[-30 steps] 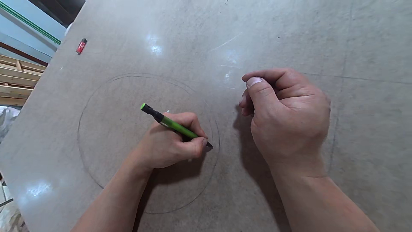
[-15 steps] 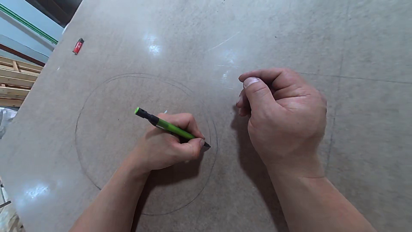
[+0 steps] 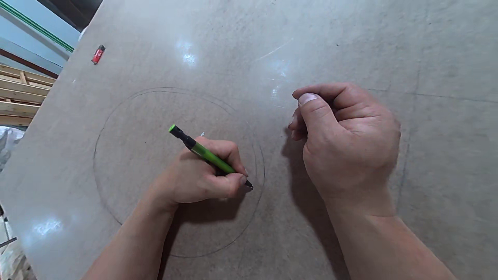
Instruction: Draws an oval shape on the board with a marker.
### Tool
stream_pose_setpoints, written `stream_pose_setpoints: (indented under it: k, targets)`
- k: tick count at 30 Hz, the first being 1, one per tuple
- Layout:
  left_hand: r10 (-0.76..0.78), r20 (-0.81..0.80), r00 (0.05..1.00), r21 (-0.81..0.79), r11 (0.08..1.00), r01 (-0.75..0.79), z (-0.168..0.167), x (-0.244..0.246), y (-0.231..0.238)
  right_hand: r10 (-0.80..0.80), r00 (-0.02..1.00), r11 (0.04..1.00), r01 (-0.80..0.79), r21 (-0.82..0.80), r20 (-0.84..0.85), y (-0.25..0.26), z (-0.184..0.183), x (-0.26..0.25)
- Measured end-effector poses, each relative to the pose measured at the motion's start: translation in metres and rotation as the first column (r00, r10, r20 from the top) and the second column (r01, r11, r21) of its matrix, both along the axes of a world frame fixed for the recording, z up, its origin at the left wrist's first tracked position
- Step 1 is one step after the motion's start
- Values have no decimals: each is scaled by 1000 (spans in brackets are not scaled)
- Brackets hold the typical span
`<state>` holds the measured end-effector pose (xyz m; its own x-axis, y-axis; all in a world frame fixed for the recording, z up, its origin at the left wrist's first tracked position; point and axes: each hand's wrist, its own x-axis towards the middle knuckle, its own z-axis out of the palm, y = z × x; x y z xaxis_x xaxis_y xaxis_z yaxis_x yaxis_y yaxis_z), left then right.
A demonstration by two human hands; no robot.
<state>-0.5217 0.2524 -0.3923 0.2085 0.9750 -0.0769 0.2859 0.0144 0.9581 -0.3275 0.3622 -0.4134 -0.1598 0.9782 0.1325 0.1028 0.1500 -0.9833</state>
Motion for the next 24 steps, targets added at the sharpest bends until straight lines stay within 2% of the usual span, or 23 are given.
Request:
stream_pose_setpoints:
  k: [4, 10, 16, 19, 22, 24]
  targets:
    - [15, 17, 1000, -3, 1000, -15, 0, 0, -5, -3, 1000, 1000, 3, -1, 17, -1, 3, 1]
    - [125, 84, 989, 121, 983, -135, -9, 3, -7, 1, 1000, 1000, -1, -2, 4, 0, 2, 1]
    - [150, 135, 979, 111, 980, -165, -10, 5, -8, 31, 999, 999, -32, 14, 29, 1, 0, 2]
    - [155, 152, 976, 100, 980, -171, -9, 5, -5, 60, 998, 998, -60, 12, -22, 2, 0, 4]
    - [167, 86, 982, 113, 978, -176, -10, 4, -1, 106, 985, 994, -107, -2, -134, 6, 0, 11]
    - [180, 95, 979, 99, 977, -189, -12, 1, -3, 70, 979, 997, -74, -12, -190, 2, -1, 13]
